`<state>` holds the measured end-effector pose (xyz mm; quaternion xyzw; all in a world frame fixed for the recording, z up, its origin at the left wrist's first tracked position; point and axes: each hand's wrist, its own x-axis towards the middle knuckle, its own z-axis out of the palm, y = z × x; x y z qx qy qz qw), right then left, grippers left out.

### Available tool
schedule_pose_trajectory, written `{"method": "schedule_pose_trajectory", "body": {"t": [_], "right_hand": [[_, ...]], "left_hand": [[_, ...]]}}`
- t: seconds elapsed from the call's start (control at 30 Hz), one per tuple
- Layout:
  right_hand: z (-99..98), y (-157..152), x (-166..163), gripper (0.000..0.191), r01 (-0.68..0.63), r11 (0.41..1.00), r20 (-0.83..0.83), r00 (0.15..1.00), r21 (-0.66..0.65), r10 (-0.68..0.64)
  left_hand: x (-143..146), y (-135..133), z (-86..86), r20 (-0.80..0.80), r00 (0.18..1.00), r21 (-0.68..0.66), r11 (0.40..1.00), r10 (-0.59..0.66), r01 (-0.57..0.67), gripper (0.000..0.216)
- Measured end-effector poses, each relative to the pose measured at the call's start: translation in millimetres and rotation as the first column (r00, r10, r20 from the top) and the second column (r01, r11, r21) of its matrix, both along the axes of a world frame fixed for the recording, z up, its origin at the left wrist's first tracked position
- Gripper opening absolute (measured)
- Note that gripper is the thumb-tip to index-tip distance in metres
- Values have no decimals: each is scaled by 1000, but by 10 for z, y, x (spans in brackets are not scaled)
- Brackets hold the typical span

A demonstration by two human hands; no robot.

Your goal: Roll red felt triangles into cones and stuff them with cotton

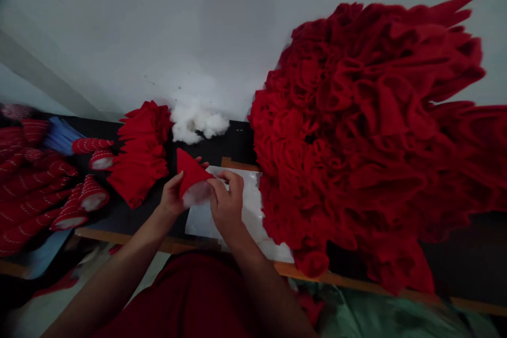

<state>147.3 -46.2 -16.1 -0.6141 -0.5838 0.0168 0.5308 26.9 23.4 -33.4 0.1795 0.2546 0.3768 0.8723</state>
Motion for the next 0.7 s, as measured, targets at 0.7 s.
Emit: {"method": "schedule_pose_trajectory", "body": {"t": [0.7], "right_hand": [[-286,164,100,19,-32,970,-158,987,-242,-6]], "left_hand": [[12,-238,-124,-447,880,391,920,160,31,42]]}}
